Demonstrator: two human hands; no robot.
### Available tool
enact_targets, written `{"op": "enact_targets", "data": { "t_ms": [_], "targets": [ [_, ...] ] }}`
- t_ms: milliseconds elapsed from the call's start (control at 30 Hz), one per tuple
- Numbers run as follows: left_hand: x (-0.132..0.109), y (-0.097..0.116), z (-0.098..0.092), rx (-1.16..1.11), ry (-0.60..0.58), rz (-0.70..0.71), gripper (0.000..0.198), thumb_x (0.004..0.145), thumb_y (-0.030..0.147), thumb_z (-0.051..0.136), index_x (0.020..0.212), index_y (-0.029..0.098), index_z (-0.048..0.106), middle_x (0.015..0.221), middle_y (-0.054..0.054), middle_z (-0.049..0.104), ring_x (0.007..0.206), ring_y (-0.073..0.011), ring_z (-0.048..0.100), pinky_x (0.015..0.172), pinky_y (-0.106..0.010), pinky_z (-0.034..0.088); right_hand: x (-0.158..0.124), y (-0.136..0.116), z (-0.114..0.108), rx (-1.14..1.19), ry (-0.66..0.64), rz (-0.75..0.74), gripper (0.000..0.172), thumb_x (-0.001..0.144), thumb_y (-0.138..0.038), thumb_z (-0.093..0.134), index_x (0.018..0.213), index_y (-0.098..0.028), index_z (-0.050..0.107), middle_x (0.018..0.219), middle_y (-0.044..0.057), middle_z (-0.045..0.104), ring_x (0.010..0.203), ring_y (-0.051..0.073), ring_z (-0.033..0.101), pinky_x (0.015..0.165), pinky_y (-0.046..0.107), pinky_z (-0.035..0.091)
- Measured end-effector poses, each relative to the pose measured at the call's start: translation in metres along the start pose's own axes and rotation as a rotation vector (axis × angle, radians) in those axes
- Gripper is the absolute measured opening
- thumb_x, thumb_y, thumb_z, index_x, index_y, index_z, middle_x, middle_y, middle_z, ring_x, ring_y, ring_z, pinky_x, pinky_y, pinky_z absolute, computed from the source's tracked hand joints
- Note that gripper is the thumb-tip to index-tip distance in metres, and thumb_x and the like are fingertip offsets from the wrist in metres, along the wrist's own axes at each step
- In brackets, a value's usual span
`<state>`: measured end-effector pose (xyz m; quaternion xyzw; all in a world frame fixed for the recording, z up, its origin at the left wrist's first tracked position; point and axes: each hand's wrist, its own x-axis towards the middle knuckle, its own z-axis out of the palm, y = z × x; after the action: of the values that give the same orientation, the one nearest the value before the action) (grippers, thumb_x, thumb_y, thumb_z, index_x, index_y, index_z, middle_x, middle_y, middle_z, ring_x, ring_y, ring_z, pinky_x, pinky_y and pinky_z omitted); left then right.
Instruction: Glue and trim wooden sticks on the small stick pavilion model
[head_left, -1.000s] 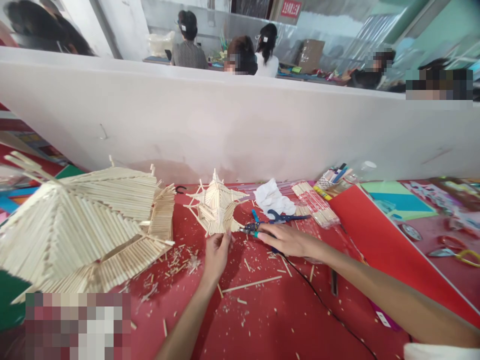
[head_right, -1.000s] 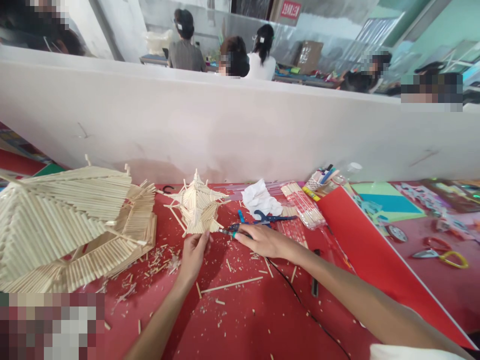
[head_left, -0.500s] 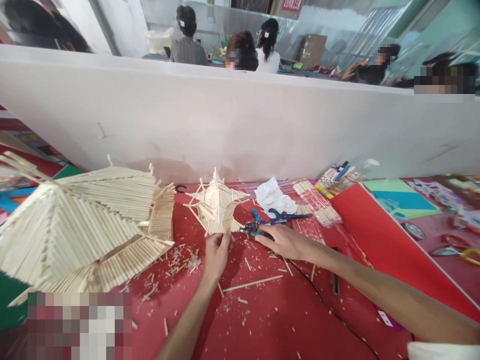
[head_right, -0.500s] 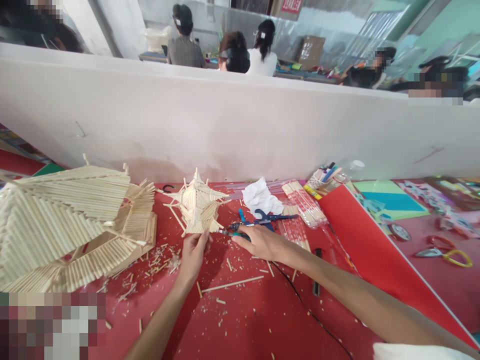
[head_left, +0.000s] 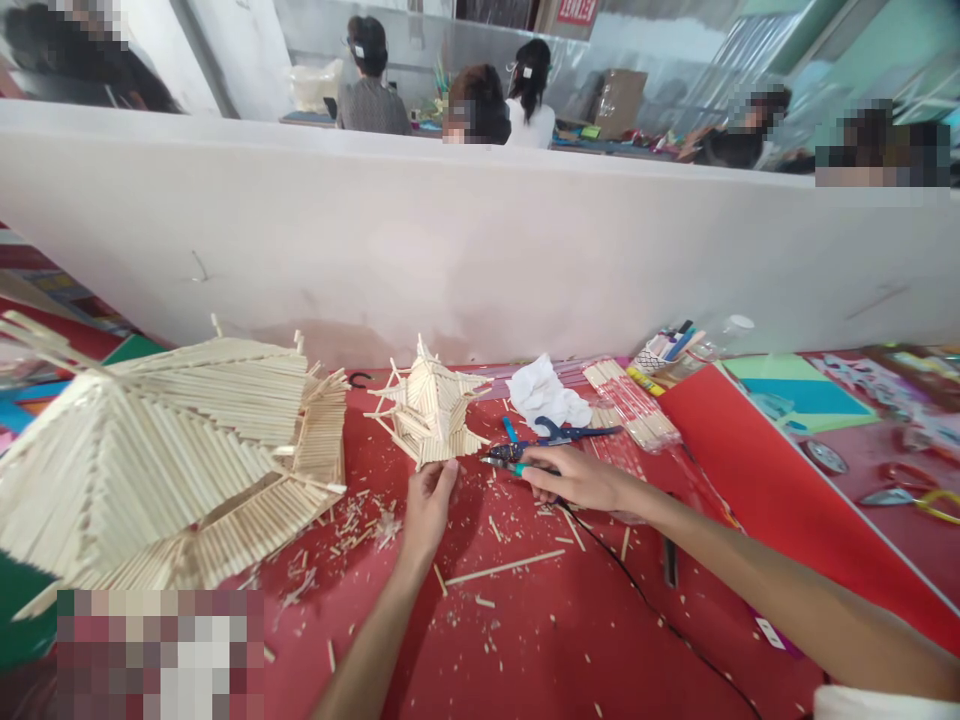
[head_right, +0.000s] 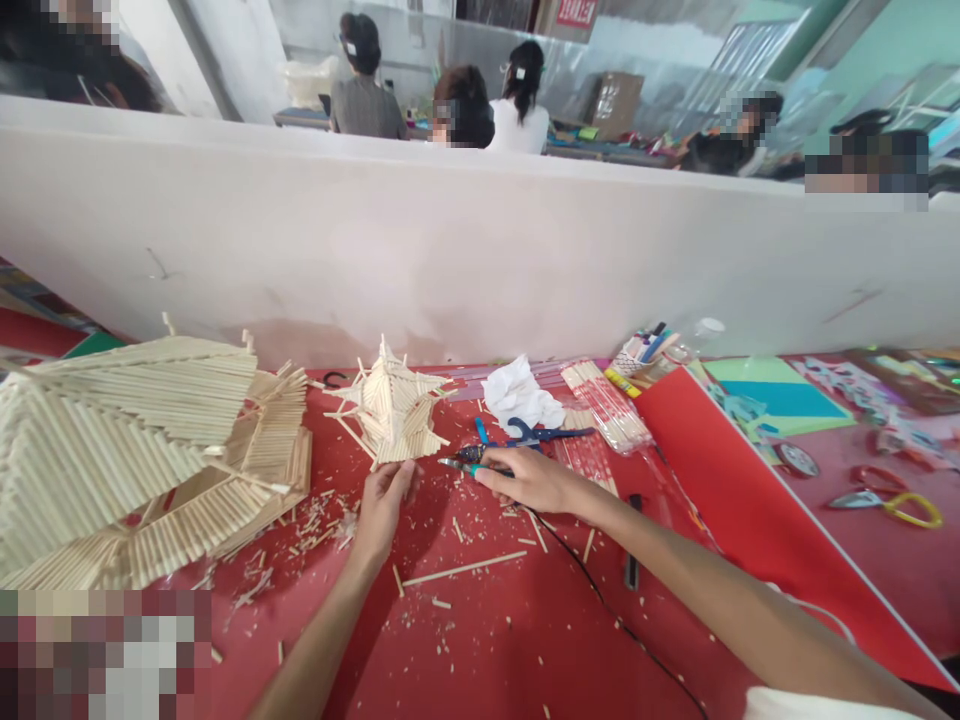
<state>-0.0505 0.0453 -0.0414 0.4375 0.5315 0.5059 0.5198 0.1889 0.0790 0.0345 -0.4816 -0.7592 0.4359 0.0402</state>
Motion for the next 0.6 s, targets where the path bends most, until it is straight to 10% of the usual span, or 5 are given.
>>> {"op": "enact_targets", "data": {
  "t_ms": [200,600],
  "targets": [
    [0.003,0.002,0.009,-0.012,-0.003,-0.031,0.061,0.080,0.073,0.058,0.068,0.014,0.065,0.059,0.000,0.052,0.057,-0.0126,0.041,0.054,-0.025,0.030,0.002,0.002,-0.007,0.032,0.049,0.017,0.042,0.095,-0.057,0.053,0.112,-0.020,0.065,0.115,0.011,0.073,0.106,0.027,0.066,0.092,0.037,0.048],
    [0.000,0.007,0.008,-0.011,0.036,-0.049,0.065,0.076,0.076,0.061,0.071,0.012,0.070,0.056,0.001,0.051,0.053,-0.0120,0.042,0.051,-0.025,0.030,0.003,-0.005,-0.005,-0.076,0.123,0.013,0.033,0.095,-0.052,0.054,0.099,-0.022,0.067,0.110,0.010,0.074,0.101,0.030,0.069,0.087,0.041,0.050]
  ]
}}
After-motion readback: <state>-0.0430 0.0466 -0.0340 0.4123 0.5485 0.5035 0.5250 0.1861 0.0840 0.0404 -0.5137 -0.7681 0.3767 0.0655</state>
